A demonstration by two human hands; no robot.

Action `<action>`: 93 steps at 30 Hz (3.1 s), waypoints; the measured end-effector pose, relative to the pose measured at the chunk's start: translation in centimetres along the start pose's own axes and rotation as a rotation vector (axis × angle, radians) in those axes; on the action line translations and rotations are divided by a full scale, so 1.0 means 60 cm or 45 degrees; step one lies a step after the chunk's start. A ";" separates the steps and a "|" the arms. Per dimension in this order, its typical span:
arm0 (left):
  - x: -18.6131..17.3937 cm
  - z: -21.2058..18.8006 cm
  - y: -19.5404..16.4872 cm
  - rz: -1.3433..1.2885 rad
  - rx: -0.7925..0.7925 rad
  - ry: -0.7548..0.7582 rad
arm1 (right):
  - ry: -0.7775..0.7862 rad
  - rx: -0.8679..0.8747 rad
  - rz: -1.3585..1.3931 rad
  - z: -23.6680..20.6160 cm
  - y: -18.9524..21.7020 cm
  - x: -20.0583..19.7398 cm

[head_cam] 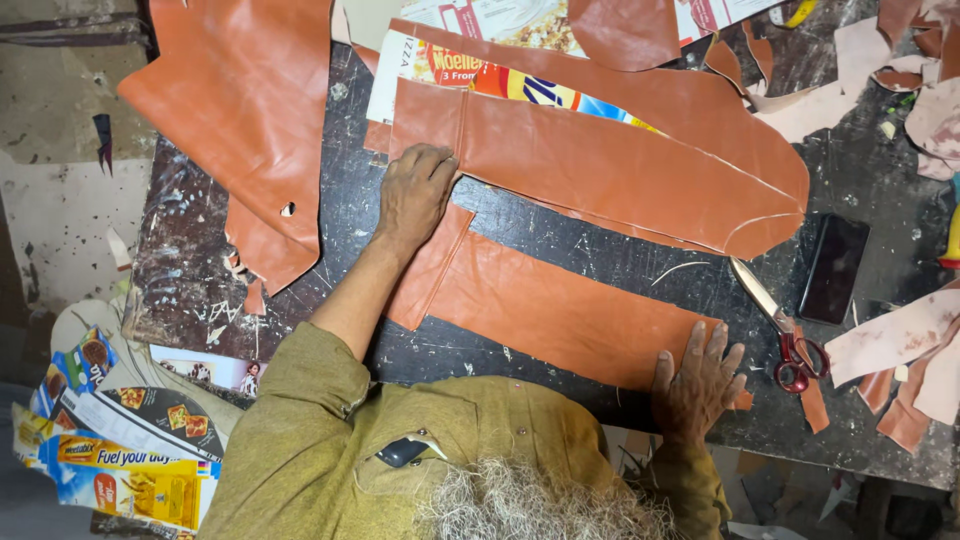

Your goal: The person aligns a paper pattern on a large piece of orange leather, then uses scissors to cut the leather along the pattern's edge. They measure the cut piece with a tape measure and continue cutting additional sections.

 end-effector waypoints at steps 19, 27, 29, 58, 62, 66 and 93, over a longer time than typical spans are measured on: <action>-0.034 0.103 0.110 0.010 -0.345 -0.082 | -0.040 -0.005 0.061 0.005 -0.003 0.004; 0.017 0.227 0.131 0.093 -0.211 0.191 | 0.008 0.128 0.199 0.009 -0.009 0.000; 0.031 0.253 0.134 0.131 -0.228 0.278 | -0.022 0.118 0.183 0.011 -0.006 -0.004; -0.020 -0.148 -0.107 -0.211 -0.118 0.413 | 0.021 0.035 -0.029 0.007 0.008 0.006; 0.016 -0.159 -0.152 -0.098 -0.238 0.579 | -0.013 -0.014 -0.212 0.005 0.043 -0.022; 0.054 -0.167 -0.248 -0.208 -0.062 0.691 | 0.087 -0.282 -0.100 -0.003 0.162 0.007; -0.036 -0.199 -0.047 0.057 -0.327 0.558 | 0.058 0.034 -0.016 -0.024 -0.032 0.008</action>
Point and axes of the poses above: each hand's wrist, its own z-axis towards the middle knuckle, its own x-axis out of the palm, y = z × x, the point moved 9 cm from there along z, towards the middle knuckle, and after that the axes turned 5 degrees about -z, right-handed, at the moved point
